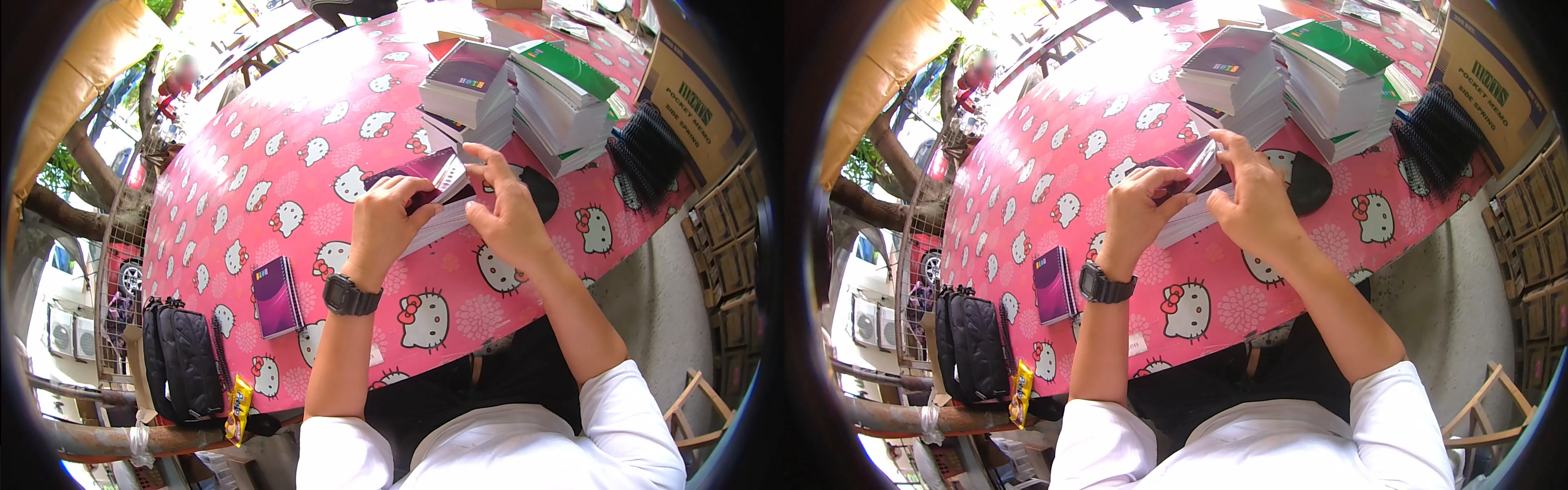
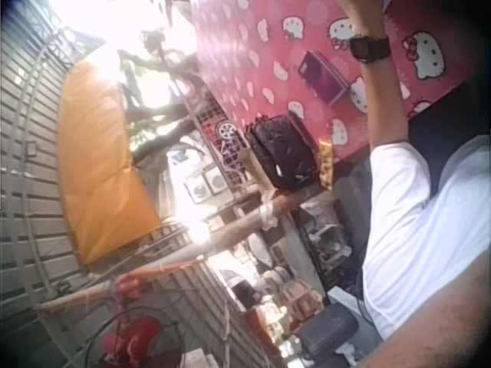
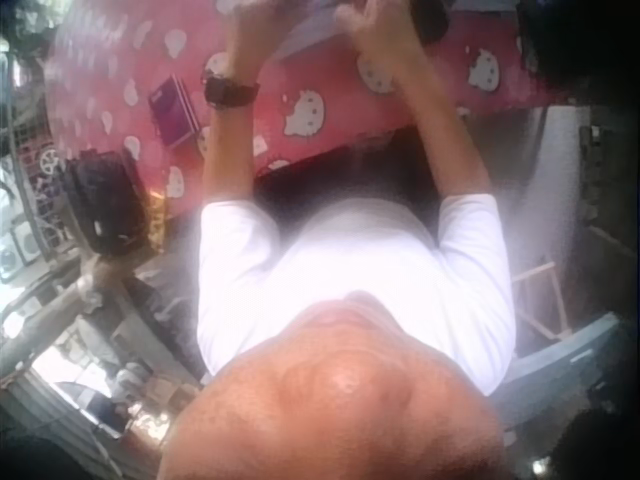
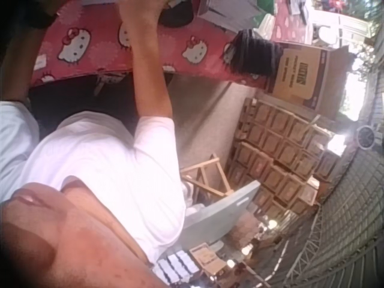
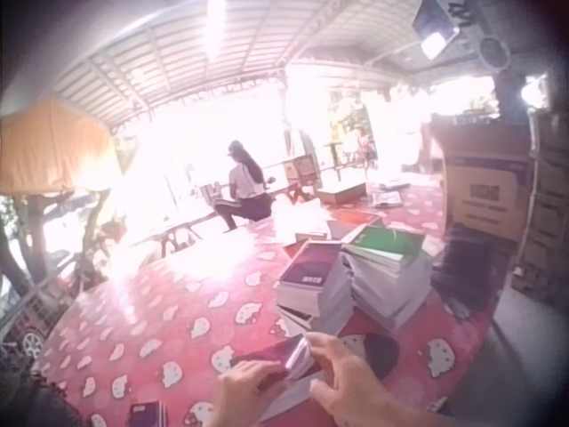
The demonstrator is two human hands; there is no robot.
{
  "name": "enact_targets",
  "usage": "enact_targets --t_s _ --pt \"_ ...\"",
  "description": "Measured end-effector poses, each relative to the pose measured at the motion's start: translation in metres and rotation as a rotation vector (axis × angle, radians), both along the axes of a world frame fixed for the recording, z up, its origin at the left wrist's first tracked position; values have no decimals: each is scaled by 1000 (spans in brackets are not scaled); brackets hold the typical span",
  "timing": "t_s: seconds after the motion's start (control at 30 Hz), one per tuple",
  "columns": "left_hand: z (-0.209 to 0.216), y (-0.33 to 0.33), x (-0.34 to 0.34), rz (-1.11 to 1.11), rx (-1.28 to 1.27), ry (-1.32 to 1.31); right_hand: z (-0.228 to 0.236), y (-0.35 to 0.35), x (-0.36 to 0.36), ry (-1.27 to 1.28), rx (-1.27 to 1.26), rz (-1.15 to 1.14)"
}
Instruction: The person inserts metal spirals into the punched holes of several small notebooks by hand and places them in stacks on the table.
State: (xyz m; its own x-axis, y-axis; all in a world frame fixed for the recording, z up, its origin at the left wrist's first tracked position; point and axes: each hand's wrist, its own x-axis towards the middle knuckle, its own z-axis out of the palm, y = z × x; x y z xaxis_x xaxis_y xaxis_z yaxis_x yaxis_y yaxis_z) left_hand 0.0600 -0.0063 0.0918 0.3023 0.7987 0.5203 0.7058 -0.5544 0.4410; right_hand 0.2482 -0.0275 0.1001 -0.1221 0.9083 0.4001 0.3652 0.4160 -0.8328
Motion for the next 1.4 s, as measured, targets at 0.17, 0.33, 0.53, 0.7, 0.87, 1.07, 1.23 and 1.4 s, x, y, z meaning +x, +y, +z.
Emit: enact_targets --t_s 0.17,0.33,0.53,0.7,0.87,1.07,1.23,1.4 --pt "3 -3 7 57 106 -12 -18 7 -1 636 -240 186" --pt "11 -11 4 272 411 -165 -28 20 11 649 -380 296" --pt "-1 -77 10 55 570 136 -12 -9 11 795 -343 532" --pt "-15 -123 -4 266 221 -142 -28 -46 9 663 -313 437" --pt "-57 -138 3 153 -368 -1167 -79 -67 3 580 -271 382" --pt "-79 -143 28 255 -431 -1132 -84 -68 -22 552 -278 157" --pt "-46 -137 50 501 213 -26 -69 -60 -18 442 -244 117" --pt "-48 -121 33 287 194 20 -67 -36 25 446 -99 99"
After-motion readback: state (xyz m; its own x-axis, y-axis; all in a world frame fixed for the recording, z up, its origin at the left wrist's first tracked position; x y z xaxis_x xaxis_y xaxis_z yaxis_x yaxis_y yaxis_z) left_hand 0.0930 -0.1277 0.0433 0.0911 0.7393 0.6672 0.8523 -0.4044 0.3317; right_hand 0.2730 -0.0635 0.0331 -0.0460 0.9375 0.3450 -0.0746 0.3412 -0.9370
